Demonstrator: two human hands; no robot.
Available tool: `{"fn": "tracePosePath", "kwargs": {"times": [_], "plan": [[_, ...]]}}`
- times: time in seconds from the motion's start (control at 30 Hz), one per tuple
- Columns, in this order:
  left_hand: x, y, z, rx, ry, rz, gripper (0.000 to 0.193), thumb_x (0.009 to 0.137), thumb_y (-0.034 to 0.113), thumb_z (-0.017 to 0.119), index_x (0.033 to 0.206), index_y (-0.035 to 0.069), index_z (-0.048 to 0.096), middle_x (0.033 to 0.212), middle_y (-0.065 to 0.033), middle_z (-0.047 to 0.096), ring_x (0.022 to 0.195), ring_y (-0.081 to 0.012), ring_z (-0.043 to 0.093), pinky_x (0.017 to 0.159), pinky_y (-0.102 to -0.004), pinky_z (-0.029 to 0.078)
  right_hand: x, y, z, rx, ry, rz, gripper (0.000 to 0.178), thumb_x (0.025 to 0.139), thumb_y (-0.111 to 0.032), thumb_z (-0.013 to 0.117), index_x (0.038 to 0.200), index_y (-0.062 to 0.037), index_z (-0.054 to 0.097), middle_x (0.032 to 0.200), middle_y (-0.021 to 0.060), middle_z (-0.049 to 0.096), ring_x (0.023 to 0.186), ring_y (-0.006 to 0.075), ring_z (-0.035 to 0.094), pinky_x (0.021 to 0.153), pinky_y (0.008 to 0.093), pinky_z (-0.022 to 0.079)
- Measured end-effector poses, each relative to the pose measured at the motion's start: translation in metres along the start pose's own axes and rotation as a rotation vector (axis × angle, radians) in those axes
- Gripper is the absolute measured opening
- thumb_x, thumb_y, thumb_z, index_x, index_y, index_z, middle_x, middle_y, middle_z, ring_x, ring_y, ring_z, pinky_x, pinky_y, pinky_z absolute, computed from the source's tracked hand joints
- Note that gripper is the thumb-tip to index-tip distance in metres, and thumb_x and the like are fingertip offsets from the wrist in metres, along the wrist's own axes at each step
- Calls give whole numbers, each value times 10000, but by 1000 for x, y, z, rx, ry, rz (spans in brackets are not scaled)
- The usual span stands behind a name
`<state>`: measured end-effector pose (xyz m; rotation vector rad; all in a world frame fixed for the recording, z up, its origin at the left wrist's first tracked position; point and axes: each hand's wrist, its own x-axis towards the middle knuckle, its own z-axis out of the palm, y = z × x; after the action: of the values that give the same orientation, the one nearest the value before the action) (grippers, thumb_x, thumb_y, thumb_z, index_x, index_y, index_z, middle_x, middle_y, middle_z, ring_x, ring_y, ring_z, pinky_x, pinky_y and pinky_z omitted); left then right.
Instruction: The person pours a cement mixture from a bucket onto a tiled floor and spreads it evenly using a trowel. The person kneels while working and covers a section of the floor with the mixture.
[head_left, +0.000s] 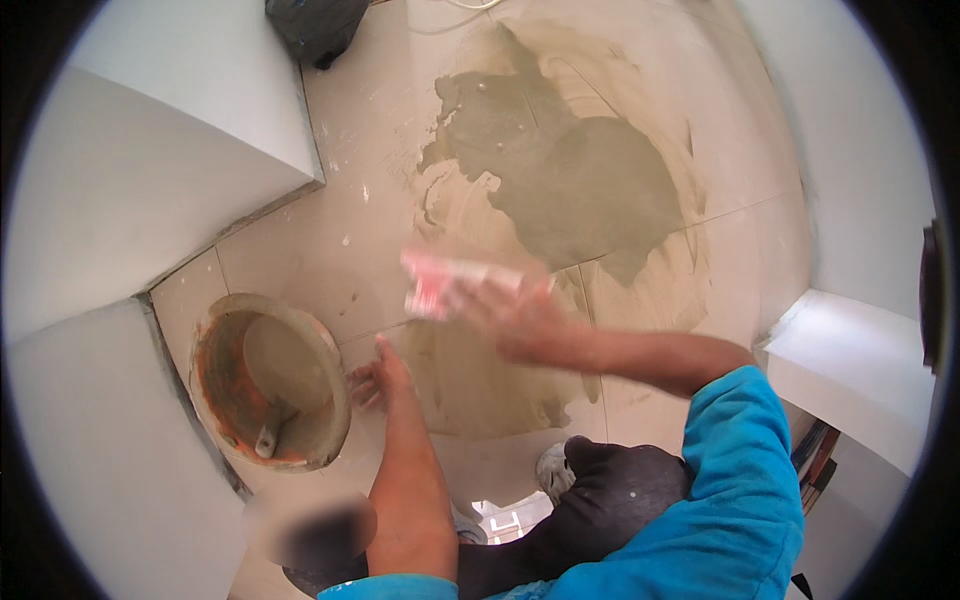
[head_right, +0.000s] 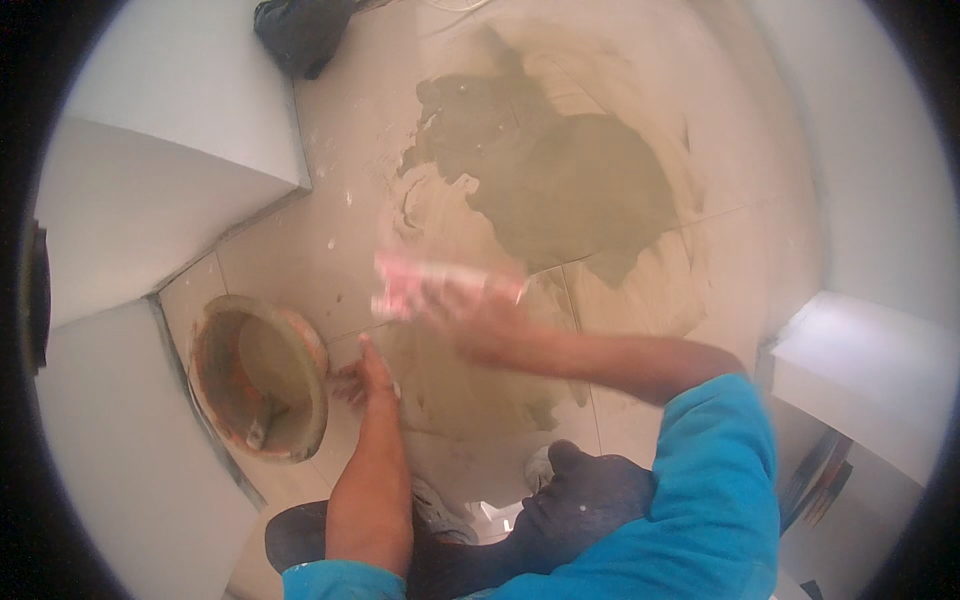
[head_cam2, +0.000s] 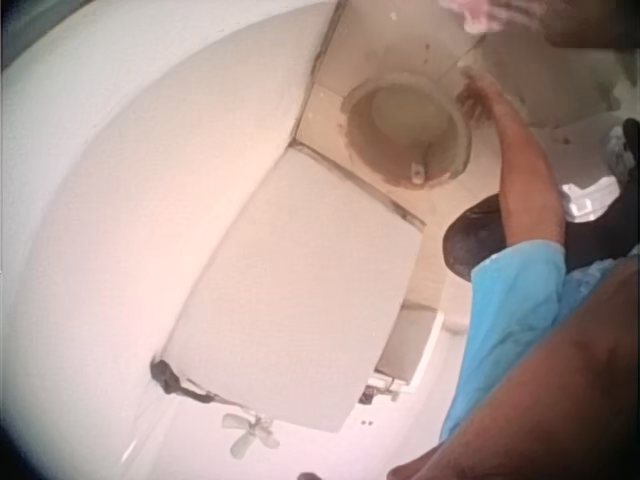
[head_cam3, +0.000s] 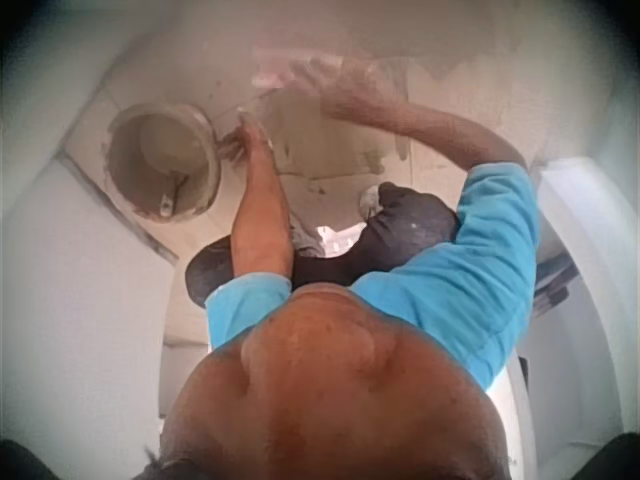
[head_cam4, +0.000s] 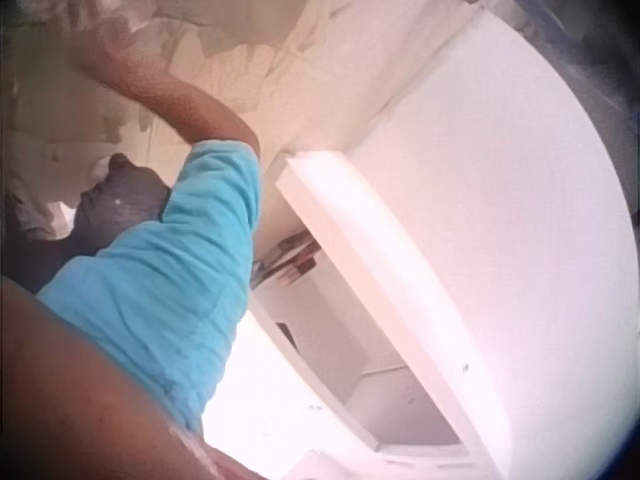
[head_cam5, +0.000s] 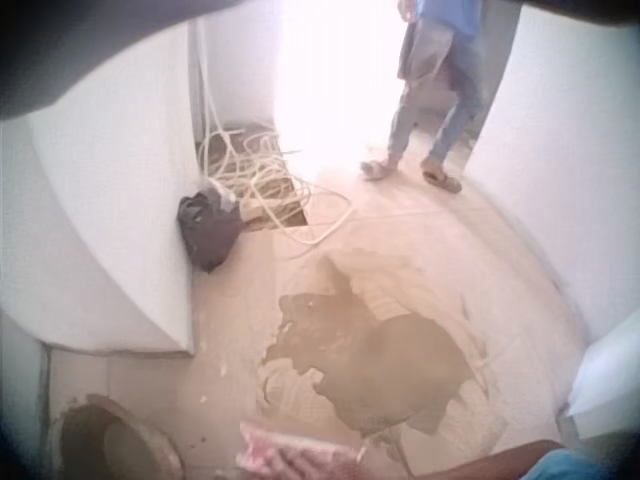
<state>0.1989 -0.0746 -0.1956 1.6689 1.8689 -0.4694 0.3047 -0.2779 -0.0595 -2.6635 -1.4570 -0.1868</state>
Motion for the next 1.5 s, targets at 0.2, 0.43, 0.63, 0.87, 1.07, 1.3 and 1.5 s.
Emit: {"fn": "tracePosePath", "kwargs": {"times": [0.2,0.43,0.63,0.87,1.07,1.3,1.5], "plan": [[-12,8,-8,-4,-39,-47,1136,782,800,343,1450,34,-163,1470,-338,-178,1338,-564,-142,1026,-692,5,41,-59,54,223,145,153,523,760,-161,550,1213,91,479,1043,195,593,905,235,594,551,307,490],[29,-10,7,25,78,28,1146,793,752,426,1442,26,-179,1446,-322,-265,1342,-548,-155,1081,-608,-4,172,0,103,218,362,585,359,763,-142,553,1070,43,541,779,109,597,831,229,578,489,340,495],[3,-3,0,-94,35,68,1172,777,750,446,1435,22,-196,1432,-351,-262,1323,-572,-179,1072,-611,-37,220,84,120,178,240,922,298,838,-175,532,1066,13,572,942,163,626,931,267,591,595,344,535],[20,-9,10,-109,56,14,1186,751,788,452,1448,82,-197,1458,-248,-314,1361,-496,-178,1084,-611,3,209,149,97,203,155,1117,322,886,-195,481,1099,24,582,1048,175,639,1021,291,569,696,381,534],[18,-11,11,-139,25,42,1184,748,787,457,1456,76,-171,1459,-256,-307,1359,-506,-173,1088,-601,5,156,171,69,236,319,1151,391,876,-109,421,1247,-18,501,1052,110,662,1019,293,577,768,468,498],[4,-3,0,-99,27,57,1138,794,761,401,1440,25,-180,1423,-320,-318,1305,-573,-222,1060,-621,-58,-7,1,9,-21,56,441,571,746,-140,550,1308,-64,477,1127,92,588,956,251,562,674,489,496],[6,-4,0,-48,19,52,1144,791,765,399,1439,19,-178,1425,-319,-316,1299,-579,-227,1054,-625,-66,-70,-68,24,154,13,190,481,779,-182,526,1220,12,523,1149,183,571,943,288,573,707,416,500]]}}
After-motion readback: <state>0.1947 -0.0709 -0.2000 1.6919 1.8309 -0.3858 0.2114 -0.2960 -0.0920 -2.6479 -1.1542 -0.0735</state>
